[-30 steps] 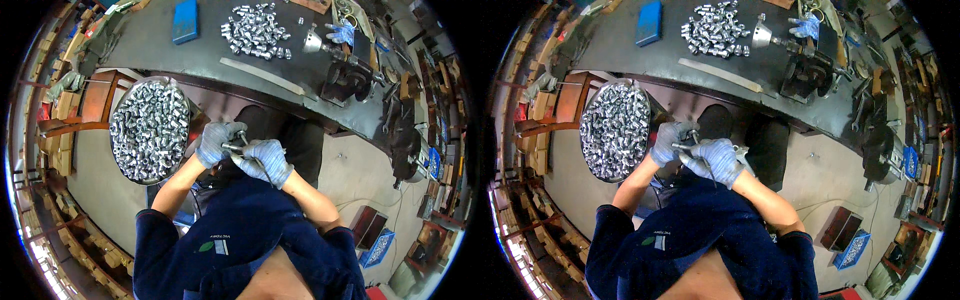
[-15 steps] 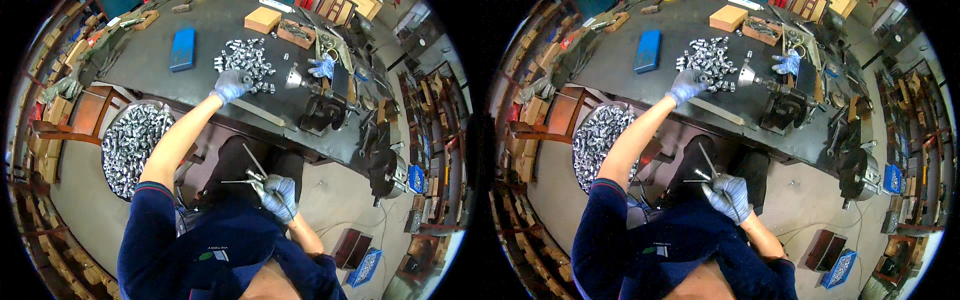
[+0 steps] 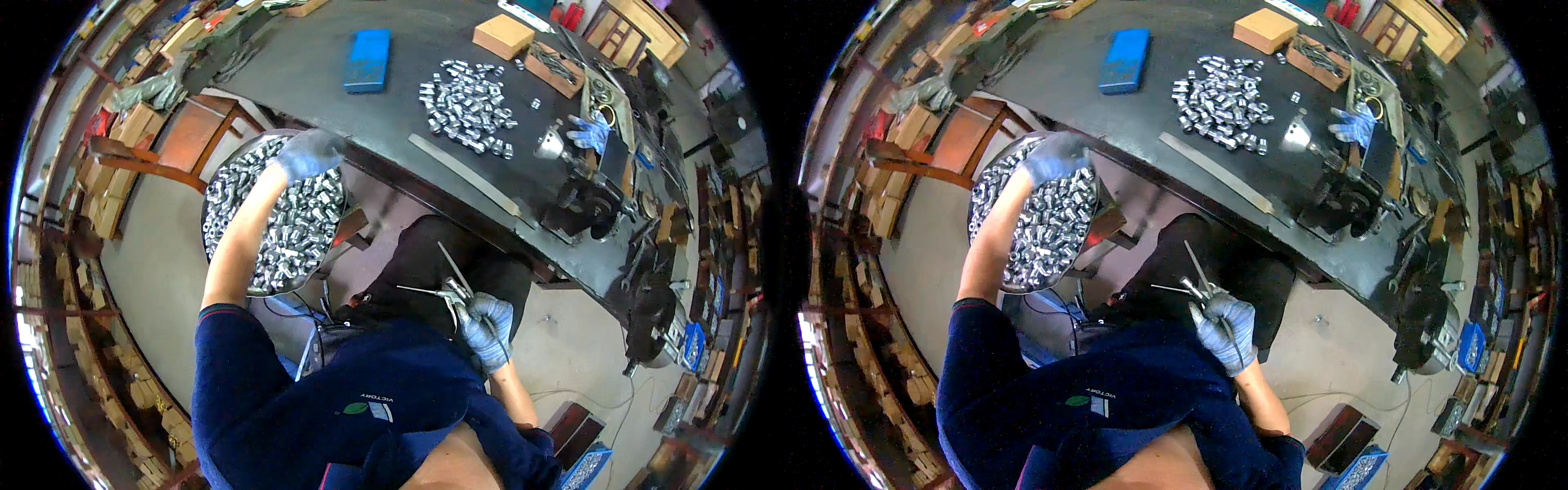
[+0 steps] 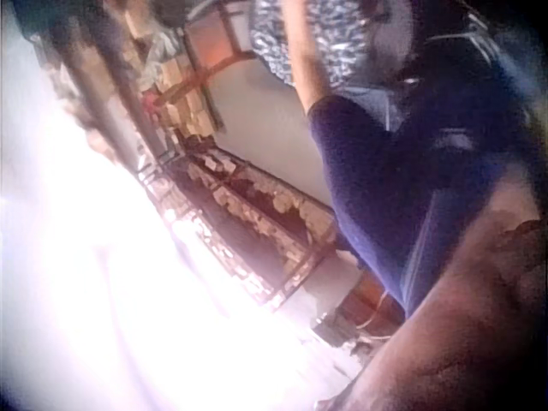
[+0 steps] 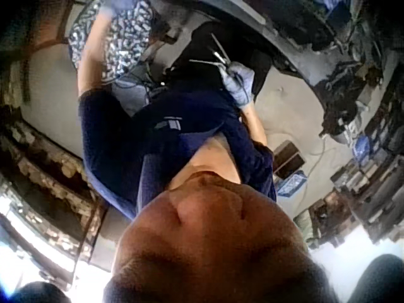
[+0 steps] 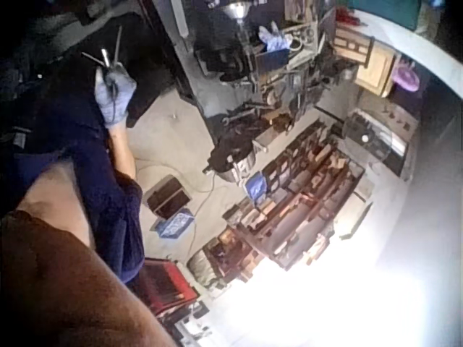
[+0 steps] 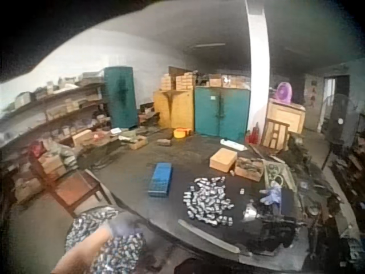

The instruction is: The person picks up metal parts from a bin and measures them using a caliper on a workbench, then places the measured parts in a separate pile.

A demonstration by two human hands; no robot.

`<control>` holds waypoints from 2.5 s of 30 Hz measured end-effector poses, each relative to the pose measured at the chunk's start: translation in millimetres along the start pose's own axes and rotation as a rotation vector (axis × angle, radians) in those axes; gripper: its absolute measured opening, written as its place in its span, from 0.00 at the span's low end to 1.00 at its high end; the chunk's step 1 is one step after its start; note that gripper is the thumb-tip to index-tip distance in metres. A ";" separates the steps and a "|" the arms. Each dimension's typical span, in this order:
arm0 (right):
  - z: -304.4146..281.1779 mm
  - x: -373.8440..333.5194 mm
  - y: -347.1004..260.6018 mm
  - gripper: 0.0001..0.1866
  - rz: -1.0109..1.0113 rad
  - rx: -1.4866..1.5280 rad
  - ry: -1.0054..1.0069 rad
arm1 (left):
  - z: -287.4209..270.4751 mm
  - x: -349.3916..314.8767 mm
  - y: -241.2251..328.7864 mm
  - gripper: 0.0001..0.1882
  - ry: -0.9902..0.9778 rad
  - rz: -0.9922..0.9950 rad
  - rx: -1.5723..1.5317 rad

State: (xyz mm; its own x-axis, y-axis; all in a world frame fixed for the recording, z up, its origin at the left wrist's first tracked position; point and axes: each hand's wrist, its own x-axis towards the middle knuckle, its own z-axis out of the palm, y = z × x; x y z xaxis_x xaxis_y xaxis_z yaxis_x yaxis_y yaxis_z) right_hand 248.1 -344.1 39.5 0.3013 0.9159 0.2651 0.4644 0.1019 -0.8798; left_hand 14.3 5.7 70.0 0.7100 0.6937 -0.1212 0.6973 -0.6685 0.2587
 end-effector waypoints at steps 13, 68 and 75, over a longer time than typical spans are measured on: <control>7.1 -2.3 3.6 0.18 0.014 0.032 0.010 | 79.6 -2.5 -12.9 0.21 0.129 -0.370 0.174; 4.9 19.9 -4.8 0.18 -0.094 -0.228 -0.100 | 69.0 -85.7 171.0 0.19 -0.189 0.204 -1.151; -1.9 10.2 -1.2 0.19 -0.008 -0.068 -0.048 | 72.7 -76.7 168.8 0.12 0.001 0.102 -0.916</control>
State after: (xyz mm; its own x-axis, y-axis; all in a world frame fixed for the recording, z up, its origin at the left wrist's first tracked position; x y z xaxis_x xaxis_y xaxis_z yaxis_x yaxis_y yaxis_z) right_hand 252.2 -335.6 44.0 0.2582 0.9328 0.2516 0.5222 0.0843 -0.8486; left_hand 84.7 -179.8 53.3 0.7633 0.6437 -0.0550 0.2802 -0.2532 0.9259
